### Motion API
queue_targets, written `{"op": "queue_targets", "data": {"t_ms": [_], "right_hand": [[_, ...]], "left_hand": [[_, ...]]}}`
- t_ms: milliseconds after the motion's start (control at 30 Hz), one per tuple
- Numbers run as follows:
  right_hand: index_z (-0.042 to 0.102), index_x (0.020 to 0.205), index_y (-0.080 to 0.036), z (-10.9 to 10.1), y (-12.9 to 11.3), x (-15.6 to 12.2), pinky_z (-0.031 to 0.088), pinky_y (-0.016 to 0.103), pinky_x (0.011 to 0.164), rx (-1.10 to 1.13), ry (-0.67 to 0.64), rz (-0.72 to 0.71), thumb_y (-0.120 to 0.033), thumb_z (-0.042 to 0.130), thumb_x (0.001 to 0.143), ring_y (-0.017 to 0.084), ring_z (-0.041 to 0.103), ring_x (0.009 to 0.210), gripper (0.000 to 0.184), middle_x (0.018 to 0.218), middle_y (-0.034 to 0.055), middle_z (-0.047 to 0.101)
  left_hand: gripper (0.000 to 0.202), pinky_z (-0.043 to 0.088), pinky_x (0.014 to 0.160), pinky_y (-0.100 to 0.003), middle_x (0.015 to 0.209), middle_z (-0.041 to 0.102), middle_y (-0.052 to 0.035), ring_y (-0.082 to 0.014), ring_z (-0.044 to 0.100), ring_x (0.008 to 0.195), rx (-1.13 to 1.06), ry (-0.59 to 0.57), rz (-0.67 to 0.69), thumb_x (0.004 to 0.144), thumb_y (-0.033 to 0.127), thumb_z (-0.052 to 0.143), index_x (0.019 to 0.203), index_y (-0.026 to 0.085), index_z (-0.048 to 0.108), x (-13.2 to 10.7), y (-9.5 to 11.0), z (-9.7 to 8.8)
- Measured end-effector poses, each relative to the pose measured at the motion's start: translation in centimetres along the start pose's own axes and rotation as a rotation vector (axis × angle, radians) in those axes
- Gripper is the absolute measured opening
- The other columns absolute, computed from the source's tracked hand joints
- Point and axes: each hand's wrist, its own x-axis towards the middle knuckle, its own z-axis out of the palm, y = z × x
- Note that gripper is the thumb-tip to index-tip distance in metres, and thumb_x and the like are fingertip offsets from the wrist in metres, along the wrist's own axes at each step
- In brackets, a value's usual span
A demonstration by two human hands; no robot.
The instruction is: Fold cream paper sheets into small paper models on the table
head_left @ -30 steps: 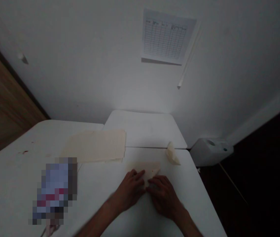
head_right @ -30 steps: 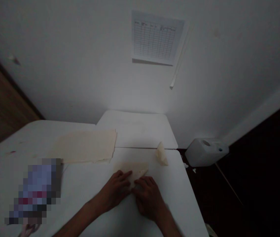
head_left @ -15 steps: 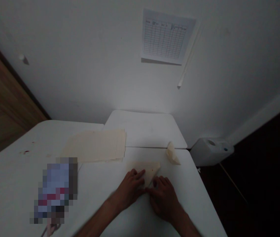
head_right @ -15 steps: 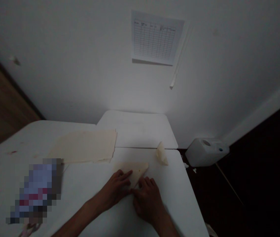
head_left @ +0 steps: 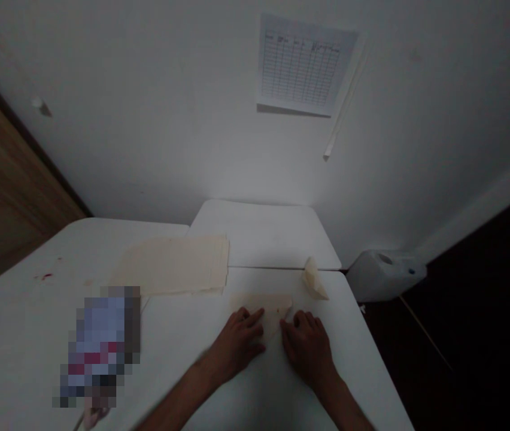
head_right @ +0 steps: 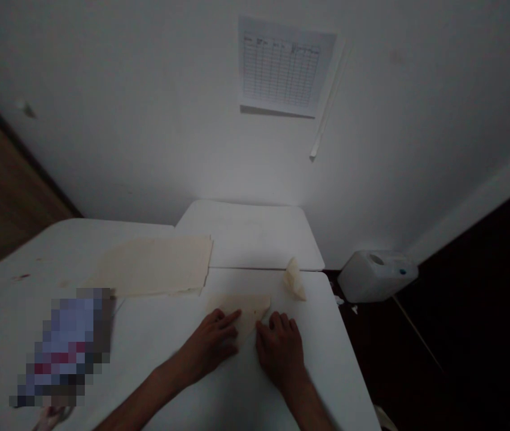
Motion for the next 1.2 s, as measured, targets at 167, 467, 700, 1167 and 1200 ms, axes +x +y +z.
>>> {"op": "queue_targets", "data": {"t_ms": [167,467,700,1167,1200], "right_hand": [[0.065,0.101,-0.025,-0.1,0.8,0.6,0.033,0.034,0.074,-0.034,0.023,0.055,-0.023,0.053,0.090,0.023,0.048,0.085,0.016,0.083,0.0059,0.053],[0.065,0.101,-0.021,-0.2,1.7,1.2,0.040,0.039,0.079,-0.017,0.048,0.056,-0.019,0.052,0.089,0.024,0.054,0.089,0.017,0.090,0.0087,0.061],[0.051,0.130,-0.017,-1.2,-1.4,0.7,0.040,0.038,0.105,0.249,-0.042,-0.290,-0.012,0.045,0.089,0.020,0.046,0.125,0.042,0.132,0.0082,0.056],[0.039,0.142,-0.015,0.8,0.4,-0.9,0.033,0.046,0.110,0.091,-0.039,-0.149,-0.023,0.040,0.096,0.022,0.039,0.133,0.046,0.142,0.0103,0.046],[0.038,0.142,-0.016,0.8,0.6,-1.0,0.032,0.046,0.110,0.083,-0.038,-0.140,-0.023,0.040,0.096,0.023,0.039,0.133,0.047,0.142,0.0100,0.046]], "left_hand": [[0.011,0.044,0.087,-0.046,0.136,0.053,-0.0062,-0.0267,0.053,0.102,-0.002,-0.022,-0.022,0.077,0.021,0.071,0.083,0.021,0.062,0.1,0.4,-0.6],[0.010,0.043,0.091,-0.047,0.136,0.053,-0.0048,-0.0273,0.050,0.106,0.000,0.059,0.053,0.081,0.020,0.066,0.089,0.022,0.061,-0.7,-0.4,0.6],[0.015,0.043,0.090,-0.045,0.132,0.055,-0.0057,-0.0251,0.053,0.104,0.005,0.081,0.083,0.086,0.024,0.062,0.100,0.026,0.063,-0.6,0.0,0.1],[0.004,0.044,0.089,-0.046,0.134,0.055,-0.0076,-0.0259,0.054,0.103,0.001,0.086,0.068,0.084,0.023,0.063,0.087,0.022,0.063,-0.6,0.0,0.1],[0.004,0.044,0.089,-0.046,0.134,0.054,-0.0076,-0.0260,0.054,0.104,-0.002,0.083,0.067,0.084,0.023,0.063,0.088,0.022,0.062,-0.6,0.0,0.1]]}}
